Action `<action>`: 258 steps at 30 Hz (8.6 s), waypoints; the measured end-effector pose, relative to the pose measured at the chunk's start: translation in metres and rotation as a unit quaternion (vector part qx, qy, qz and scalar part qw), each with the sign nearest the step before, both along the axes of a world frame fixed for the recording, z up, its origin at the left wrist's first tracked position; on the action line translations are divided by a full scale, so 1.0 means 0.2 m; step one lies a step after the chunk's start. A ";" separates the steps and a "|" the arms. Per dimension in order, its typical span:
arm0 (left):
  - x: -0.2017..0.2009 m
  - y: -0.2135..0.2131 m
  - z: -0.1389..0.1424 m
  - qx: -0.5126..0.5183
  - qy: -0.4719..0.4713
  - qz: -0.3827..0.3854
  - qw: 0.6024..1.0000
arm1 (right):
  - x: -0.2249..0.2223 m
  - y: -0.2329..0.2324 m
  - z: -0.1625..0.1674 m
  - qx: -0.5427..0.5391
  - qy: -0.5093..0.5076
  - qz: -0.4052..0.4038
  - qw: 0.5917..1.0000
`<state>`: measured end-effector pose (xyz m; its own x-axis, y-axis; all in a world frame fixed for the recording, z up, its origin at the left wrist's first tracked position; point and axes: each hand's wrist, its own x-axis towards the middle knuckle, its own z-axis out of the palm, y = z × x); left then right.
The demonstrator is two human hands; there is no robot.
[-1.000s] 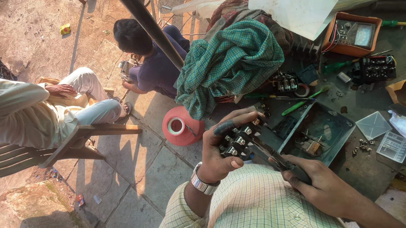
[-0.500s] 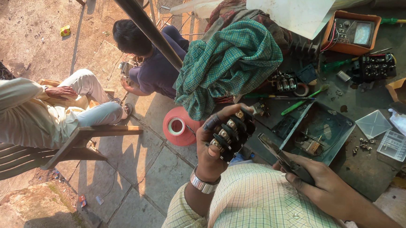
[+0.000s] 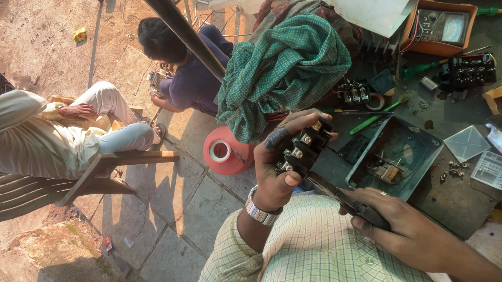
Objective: The person uses a flathead screwdriver to scrape and clean the contacts on a black electrical component. They then place the component into a green plastic housing and continue to adjust and clean the internal parts with the screwdriver.
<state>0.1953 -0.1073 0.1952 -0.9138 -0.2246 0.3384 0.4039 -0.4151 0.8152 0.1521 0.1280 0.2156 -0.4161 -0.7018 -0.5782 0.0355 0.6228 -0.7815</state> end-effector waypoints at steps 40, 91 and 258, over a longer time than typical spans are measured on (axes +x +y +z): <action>0.07 -0.01 -0.02 -0.127 0.003 0.013 0.992 | 0.07 0.02 -0.03 0.001 0.010 0.021 1.000; 0.15 0.07 -0.01 -0.146 0.020 0.075 0.986 | 0.14 -0.01 0.00 -0.042 0.010 -0.116 0.992; 0.02 0.18 -0.17 0.328 -0.203 -0.001 0.923 | -1.23 0.03 -0.77 -0.033 0.063 -0.444 0.893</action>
